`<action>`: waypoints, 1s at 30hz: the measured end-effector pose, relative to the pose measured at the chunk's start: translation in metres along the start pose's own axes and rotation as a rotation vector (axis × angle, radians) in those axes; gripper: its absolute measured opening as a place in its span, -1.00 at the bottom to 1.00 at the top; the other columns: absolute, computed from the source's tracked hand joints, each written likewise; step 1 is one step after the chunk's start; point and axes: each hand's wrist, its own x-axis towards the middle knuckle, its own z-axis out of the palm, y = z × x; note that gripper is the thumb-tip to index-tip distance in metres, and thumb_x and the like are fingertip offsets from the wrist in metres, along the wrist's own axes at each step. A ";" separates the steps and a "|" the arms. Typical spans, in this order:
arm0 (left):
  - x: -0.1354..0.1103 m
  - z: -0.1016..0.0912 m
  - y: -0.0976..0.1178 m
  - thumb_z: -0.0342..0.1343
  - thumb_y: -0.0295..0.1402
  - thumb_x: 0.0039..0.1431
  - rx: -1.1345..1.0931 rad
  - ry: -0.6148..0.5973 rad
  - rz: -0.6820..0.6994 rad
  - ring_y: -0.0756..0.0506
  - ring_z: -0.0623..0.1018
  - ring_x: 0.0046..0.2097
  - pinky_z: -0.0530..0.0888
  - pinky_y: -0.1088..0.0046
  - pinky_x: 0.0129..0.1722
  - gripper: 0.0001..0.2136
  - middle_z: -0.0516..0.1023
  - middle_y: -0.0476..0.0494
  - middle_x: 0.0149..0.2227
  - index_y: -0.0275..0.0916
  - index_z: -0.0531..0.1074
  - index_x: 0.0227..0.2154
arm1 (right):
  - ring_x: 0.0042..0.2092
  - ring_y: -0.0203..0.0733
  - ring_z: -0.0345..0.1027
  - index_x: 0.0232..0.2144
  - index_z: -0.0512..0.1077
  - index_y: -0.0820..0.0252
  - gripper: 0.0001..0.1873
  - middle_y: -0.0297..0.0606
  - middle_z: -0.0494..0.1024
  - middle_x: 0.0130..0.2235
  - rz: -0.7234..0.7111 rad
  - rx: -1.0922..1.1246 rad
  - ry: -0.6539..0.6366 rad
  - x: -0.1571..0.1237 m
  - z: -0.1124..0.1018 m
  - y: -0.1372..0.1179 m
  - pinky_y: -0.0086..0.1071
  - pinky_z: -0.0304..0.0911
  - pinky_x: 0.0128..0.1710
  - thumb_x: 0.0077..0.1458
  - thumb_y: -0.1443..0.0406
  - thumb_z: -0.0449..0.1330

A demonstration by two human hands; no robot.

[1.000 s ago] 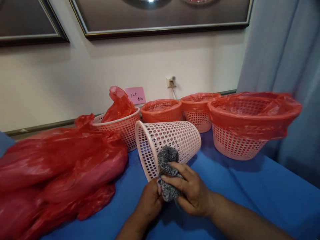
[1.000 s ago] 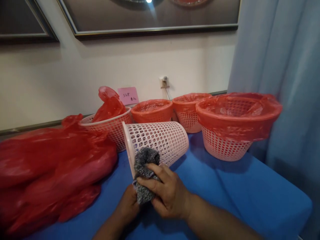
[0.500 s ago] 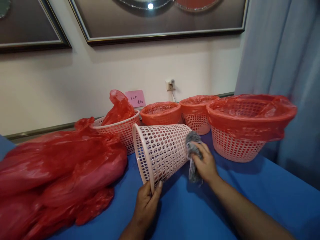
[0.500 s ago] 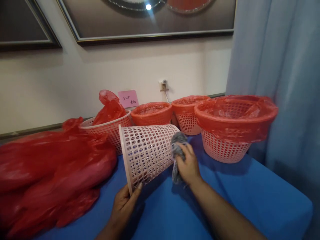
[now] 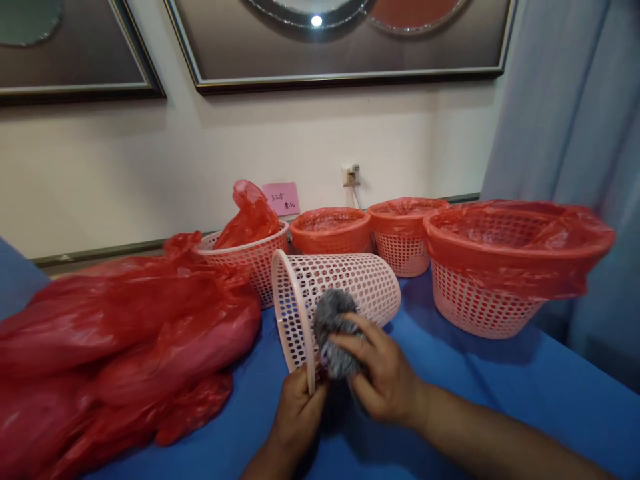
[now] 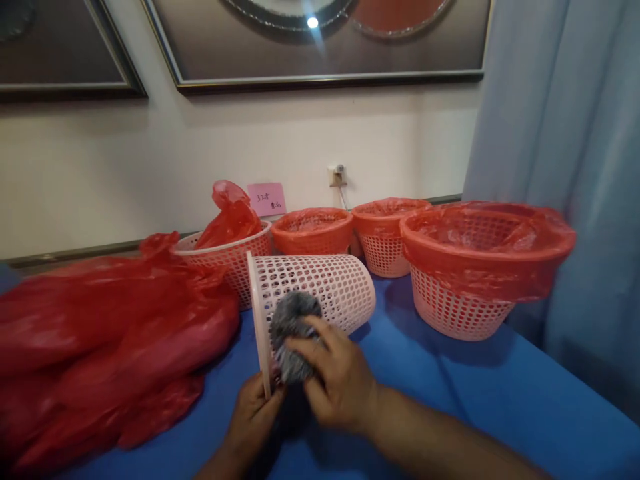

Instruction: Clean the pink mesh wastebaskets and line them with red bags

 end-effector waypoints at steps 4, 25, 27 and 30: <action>0.001 0.000 -0.007 0.11 -0.18 0.36 0.028 -0.007 -0.038 -0.27 0.66 0.05 0.55 0.17 0.14 -0.66 0.71 -0.25 0.00 -0.22 0.64 0.03 | 0.23 0.08 0.37 0.11 0.50 0.09 -0.54 -0.08 0.48 0.16 0.455 -0.061 0.263 0.019 -0.020 0.061 0.08 0.23 0.31 0.16 0.29 0.13; -0.011 0.002 0.004 0.27 -0.16 0.24 -0.112 0.178 -0.165 -0.30 0.67 0.07 0.56 0.15 0.17 -0.59 0.70 -0.26 0.02 -0.22 0.60 0.08 | 0.26 0.13 0.33 0.21 0.40 0.08 -0.37 -0.05 0.35 0.29 0.132 -0.152 0.059 -0.014 -0.028 0.045 0.09 0.34 0.22 0.07 0.39 0.10; -0.011 0.002 0.003 0.27 -0.16 0.24 -0.095 0.173 -0.158 -0.31 0.65 0.10 0.53 0.12 0.20 -0.58 0.69 -0.28 0.03 -0.22 0.59 0.09 | 0.24 0.10 0.35 0.17 0.45 0.07 -0.48 -0.07 0.41 0.23 0.416 -0.180 0.233 -0.010 -0.037 0.073 0.10 0.26 0.28 0.15 0.33 0.12; -0.013 0.005 0.002 0.26 -0.18 0.24 -0.045 0.147 -0.123 -0.33 0.61 0.15 0.47 0.09 0.26 -0.59 0.67 -0.30 0.07 -0.22 0.59 0.10 | 0.14 0.11 0.44 0.11 0.50 0.13 -0.54 -0.06 0.51 0.08 0.641 -0.144 0.360 -0.006 -0.045 0.096 0.13 0.27 0.27 0.18 0.22 0.14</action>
